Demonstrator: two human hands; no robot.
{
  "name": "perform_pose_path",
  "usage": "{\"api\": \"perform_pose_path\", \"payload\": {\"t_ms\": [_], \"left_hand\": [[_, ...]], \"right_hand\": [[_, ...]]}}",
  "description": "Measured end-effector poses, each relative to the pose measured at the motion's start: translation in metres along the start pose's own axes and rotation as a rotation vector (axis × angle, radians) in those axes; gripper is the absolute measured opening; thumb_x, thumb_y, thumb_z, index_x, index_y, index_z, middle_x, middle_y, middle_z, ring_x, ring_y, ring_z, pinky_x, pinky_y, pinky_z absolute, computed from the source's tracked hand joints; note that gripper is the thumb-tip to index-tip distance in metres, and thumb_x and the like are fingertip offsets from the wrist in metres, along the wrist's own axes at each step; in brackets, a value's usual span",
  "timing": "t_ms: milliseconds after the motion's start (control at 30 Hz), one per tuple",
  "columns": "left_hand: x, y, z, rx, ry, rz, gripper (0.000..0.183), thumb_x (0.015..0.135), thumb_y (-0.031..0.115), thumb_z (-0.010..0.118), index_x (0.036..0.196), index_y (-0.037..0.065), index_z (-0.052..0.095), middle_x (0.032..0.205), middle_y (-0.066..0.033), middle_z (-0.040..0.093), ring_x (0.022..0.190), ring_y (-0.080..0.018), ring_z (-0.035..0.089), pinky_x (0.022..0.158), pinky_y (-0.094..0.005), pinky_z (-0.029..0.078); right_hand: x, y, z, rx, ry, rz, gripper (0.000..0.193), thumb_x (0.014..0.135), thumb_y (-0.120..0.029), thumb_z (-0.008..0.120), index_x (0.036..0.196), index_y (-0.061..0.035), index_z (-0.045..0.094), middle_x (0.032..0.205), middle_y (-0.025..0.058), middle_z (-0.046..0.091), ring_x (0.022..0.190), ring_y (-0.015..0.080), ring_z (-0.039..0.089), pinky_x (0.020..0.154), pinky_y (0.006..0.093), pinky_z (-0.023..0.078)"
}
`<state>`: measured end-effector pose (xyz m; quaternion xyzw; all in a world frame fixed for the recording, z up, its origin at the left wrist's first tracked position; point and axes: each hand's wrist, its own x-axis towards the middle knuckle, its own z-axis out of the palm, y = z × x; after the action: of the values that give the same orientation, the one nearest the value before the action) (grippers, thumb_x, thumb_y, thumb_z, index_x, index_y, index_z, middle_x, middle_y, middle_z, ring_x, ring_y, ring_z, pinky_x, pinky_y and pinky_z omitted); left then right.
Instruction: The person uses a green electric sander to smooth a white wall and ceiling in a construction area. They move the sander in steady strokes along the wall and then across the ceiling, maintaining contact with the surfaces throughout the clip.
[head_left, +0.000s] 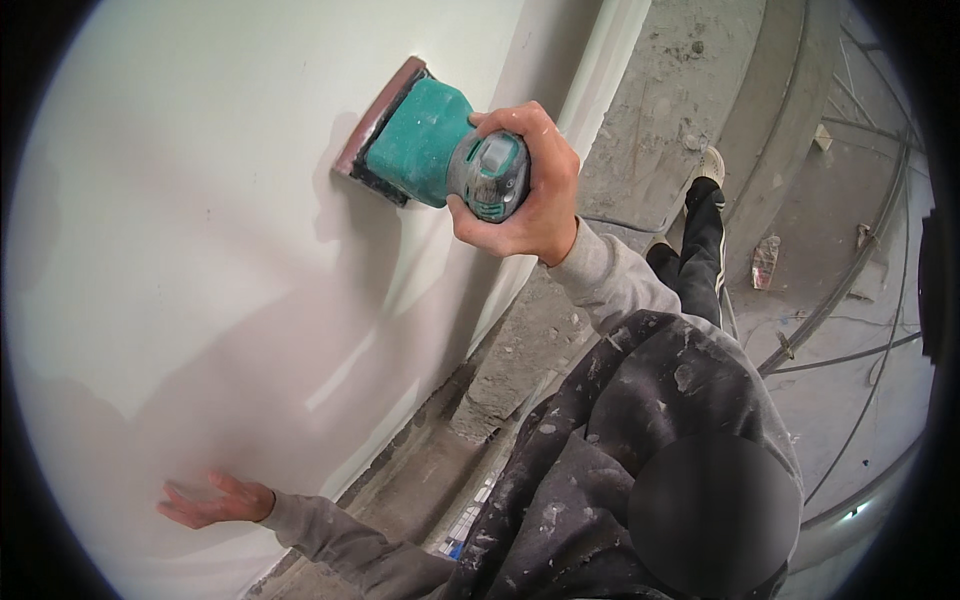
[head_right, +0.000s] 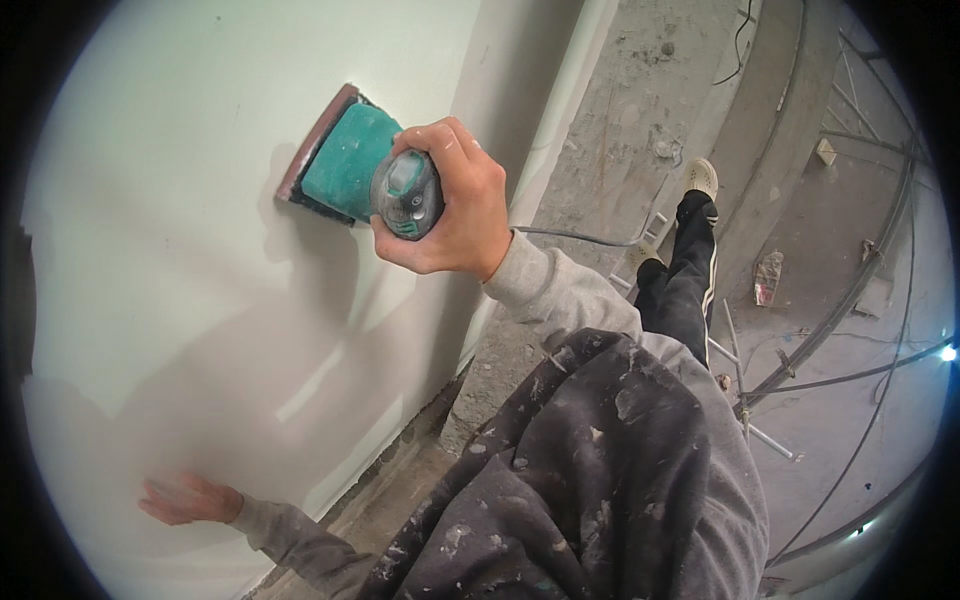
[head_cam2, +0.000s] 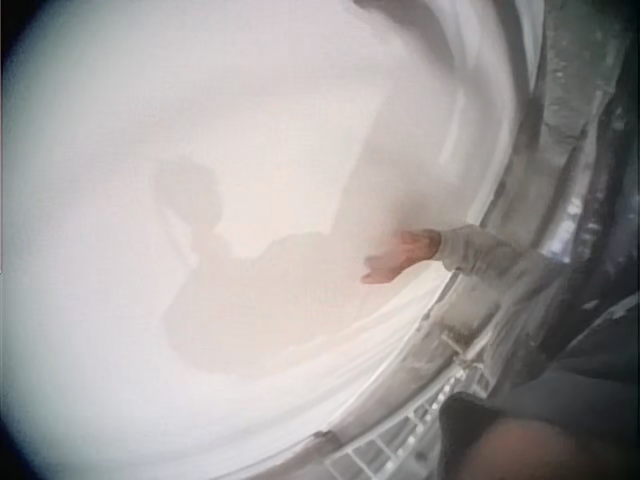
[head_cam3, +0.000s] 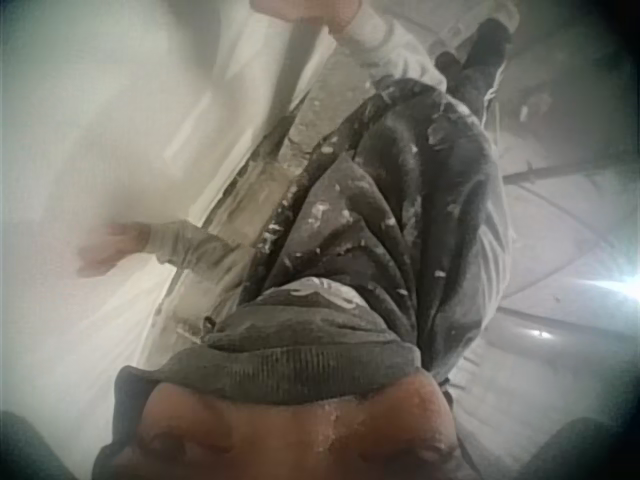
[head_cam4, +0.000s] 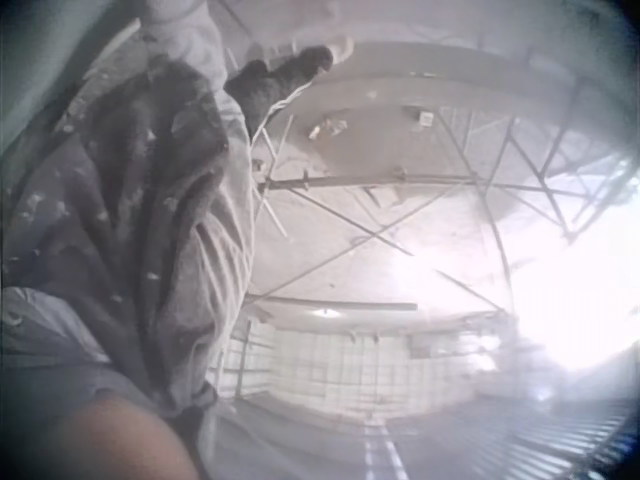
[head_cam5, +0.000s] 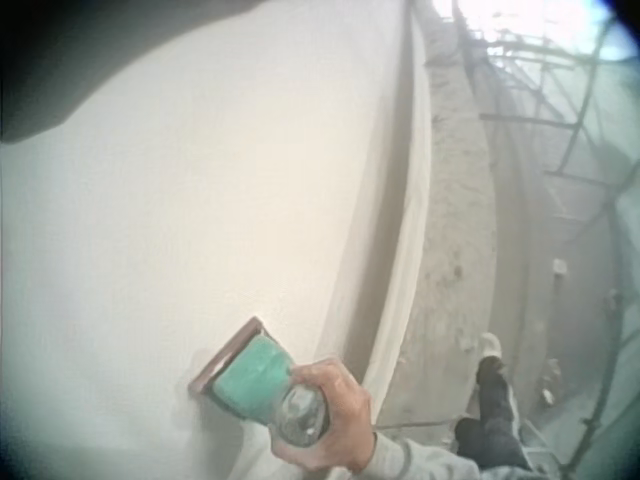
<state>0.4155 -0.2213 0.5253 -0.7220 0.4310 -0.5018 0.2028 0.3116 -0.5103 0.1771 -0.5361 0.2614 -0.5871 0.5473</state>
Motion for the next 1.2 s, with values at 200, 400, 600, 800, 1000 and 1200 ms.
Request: {"api": "perform_pose_path", "payload": {"t_ms": [200,400,600,800,1000,1200], "left_hand": [[-0.068,-0.064,0.010,0.299,0.102,-0.047,0.068,0.098,0.054,0.031,0.144,0.004,0.035,0.155,-0.0173,0.020,0.143,-0.0361,0.019,0.111,-0.0529,0.017],[-0.064,-0.056,0.015,0.301,0.196,0.053,0.067,0.099,0.054,0.028,0.144,0.005,0.038,0.154,-0.0178,0.025,0.141,-0.0366,0.024,0.111,-0.0539,0.017],[-0.061,-0.053,0.019,0.302,0.214,0.046,0.065,0.099,0.053,0.027,0.144,0.007,0.040,0.153,-0.0178,0.028,0.141,-0.0367,0.025,0.111,-0.0537,0.018],[-0.061,-0.056,0.020,0.303,0.271,0.090,0.064,0.099,0.055,0.030,0.142,0.010,0.044,0.150,-0.0175,0.035,0.135,-0.0390,0.034,0.103,-0.0551,0.026],[-0.059,-0.051,0.015,0.294,0.249,0.052,0.068,0.098,0.057,0.029,0.143,0.009,0.043,0.150,-0.0185,0.033,0.136,-0.0398,0.033,0.105,-0.0555,0.024],[-0.058,-0.054,0.016,0.292,0.246,0.057,0.069,0.097,0.058,0.028,0.143,0.008,0.042,0.150,-0.0211,0.032,0.136,-0.0409,0.032,0.105,-0.0554,0.024]], "right_hand": [[0.034,0.015,-0.008,0.004,0.091,-0.095,0.049,0.052,-0.022,0.076,0.095,-0.0063,0.057,0.076,0.0090,0.058,0.066,0.0238,0.061,0.063,0.0323,0.051],[0.021,0.000,-0.002,-0.026,0.056,-0.152,0.050,0.051,-0.023,0.076,0.094,-0.0073,0.058,0.079,0.0087,0.060,0.070,0.0234,0.063,0.064,0.0325,0.051],[0.047,0.028,-0.021,-0.051,0.089,-0.099,0.048,0.053,-0.024,0.077,0.093,-0.0059,0.059,0.078,0.0094,0.061,0.067,0.0241,0.063,0.064,0.0326,0.052],[0.036,0.000,-0.009,-0.041,0.056,-0.174,0.048,0.052,-0.025,0.076,0.093,-0.0063,0.058,0.078,0.0097,0.060,0.067,0.0249,0.062,0.065,0.0340,0.052],[0.047,0.016,-0.019,-0.064,0.052,-0.119,0.050,0.051,-0.023,0.076,0.095,-0.0064,0.057,0.079,0.0087,0.059,0.068,0.0252,0.061,0.065,0.0326,0.050],[0.033,0.013,-0.011,-0.017,0.051,-0.163,0.050,0.051,-0.022,0.076,0.095,-0.0062,0.057,0.080,0.0087,0.059,0.068,0.0241,0.061,0.064,0.0331,0.050]]}}
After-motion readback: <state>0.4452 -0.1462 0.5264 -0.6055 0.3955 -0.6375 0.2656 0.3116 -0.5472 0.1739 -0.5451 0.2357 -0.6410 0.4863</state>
